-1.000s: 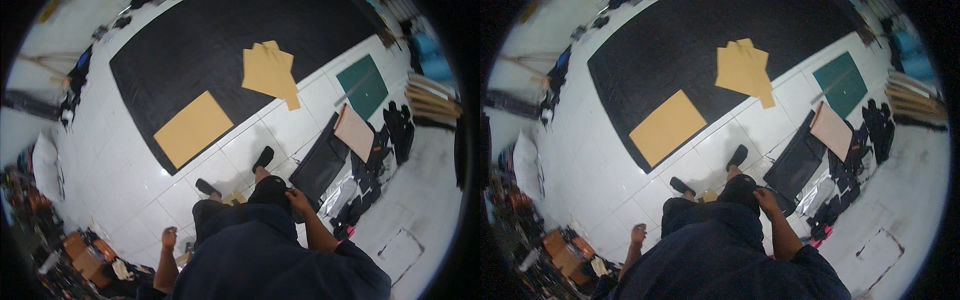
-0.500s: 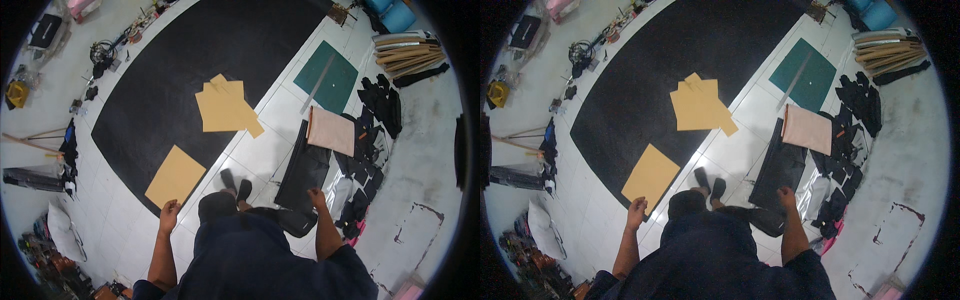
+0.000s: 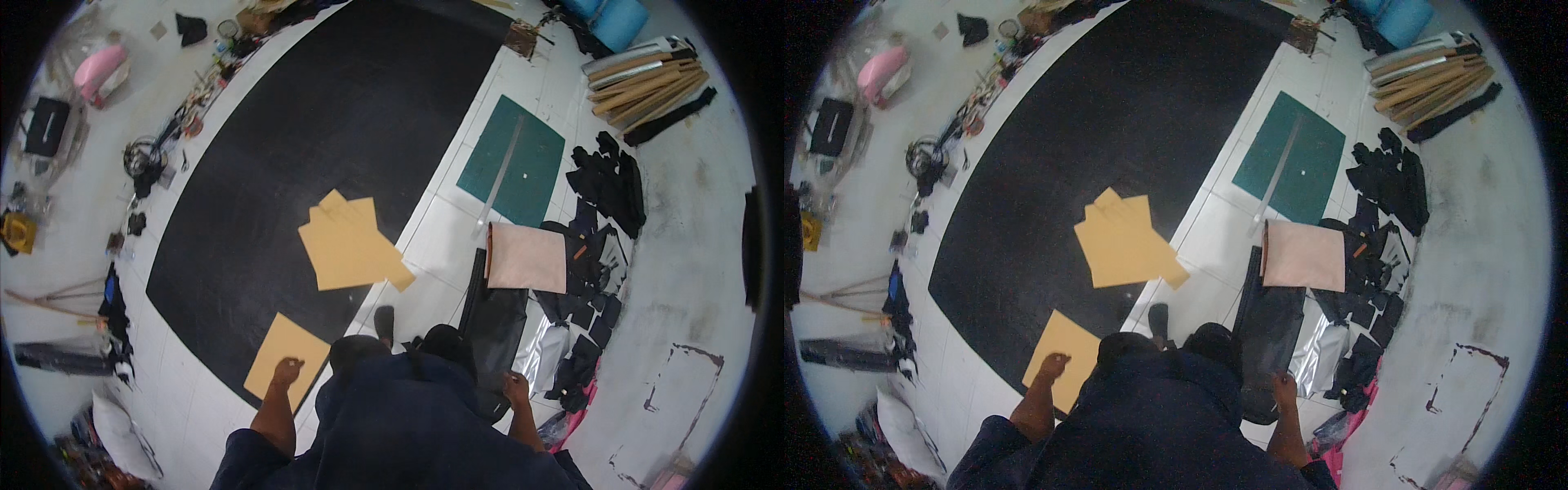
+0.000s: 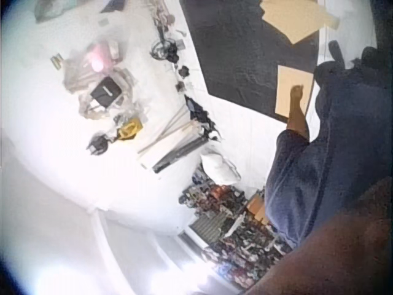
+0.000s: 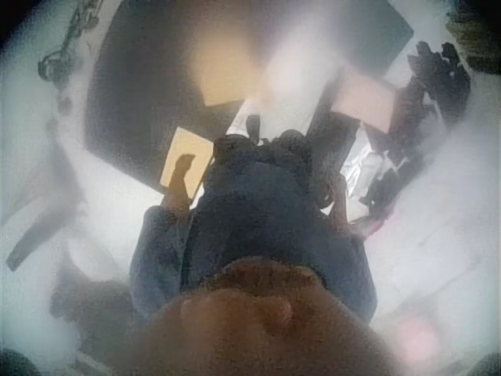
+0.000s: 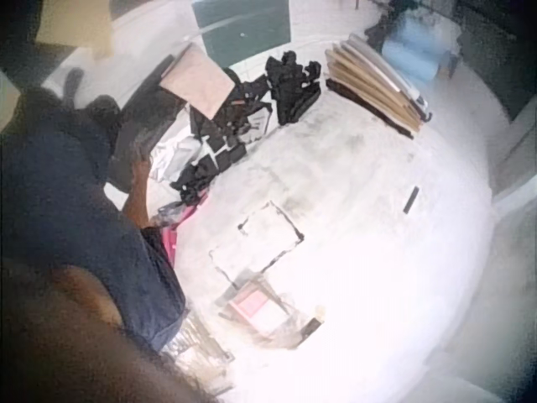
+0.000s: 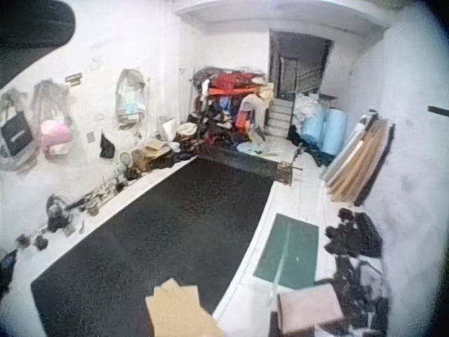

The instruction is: The person arranges several flat cardboard pieces on a black mat laid on a tiled floor. They pick up, position, and stack the pieces, occasionally adjusting their placement.

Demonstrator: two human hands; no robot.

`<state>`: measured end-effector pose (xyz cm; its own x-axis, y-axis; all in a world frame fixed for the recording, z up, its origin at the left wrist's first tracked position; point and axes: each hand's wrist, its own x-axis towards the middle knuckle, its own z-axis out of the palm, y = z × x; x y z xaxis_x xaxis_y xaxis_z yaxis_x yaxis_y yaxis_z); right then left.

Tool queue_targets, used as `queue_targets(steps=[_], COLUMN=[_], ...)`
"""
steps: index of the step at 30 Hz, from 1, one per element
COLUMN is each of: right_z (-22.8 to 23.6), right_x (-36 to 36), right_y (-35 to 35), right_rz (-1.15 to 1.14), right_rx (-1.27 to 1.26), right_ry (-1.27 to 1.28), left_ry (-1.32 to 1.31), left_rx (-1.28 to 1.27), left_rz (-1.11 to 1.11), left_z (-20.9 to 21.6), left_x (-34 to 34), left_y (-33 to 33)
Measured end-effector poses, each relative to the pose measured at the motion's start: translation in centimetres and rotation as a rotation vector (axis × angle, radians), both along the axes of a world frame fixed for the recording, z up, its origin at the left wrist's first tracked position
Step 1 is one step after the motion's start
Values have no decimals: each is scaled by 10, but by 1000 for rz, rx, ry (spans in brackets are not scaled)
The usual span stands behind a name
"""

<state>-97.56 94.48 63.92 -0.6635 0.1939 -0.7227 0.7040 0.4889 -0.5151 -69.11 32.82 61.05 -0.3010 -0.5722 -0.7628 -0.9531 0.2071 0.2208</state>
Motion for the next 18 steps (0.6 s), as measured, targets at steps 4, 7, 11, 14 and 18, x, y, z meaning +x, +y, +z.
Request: queue_targets(steps=[4, 7, 11, 14, 18], right_z=[-80, -124, -112, -92, -92], right_x=[12, -12, -128, -243, -484], right_y=[79, 136, 70, 74, 122], right_rz=[-219, -1, -30, -51, 1012], right_rx=[-207, -359, -340, -364, 238], right_ry=[-200, -395, -448, -486, 381], left_ry=[468, 680, 531, 261, 282], left_rx=[-12, -23, -128, -96, 88], left_rz=[161, 227, 127, 15, -223], left_z=[61, 81, 118, 119, 66], left_x=[-220, -333, -400, -407, -451], left_y=[-55, -61, -47, -3, 49])
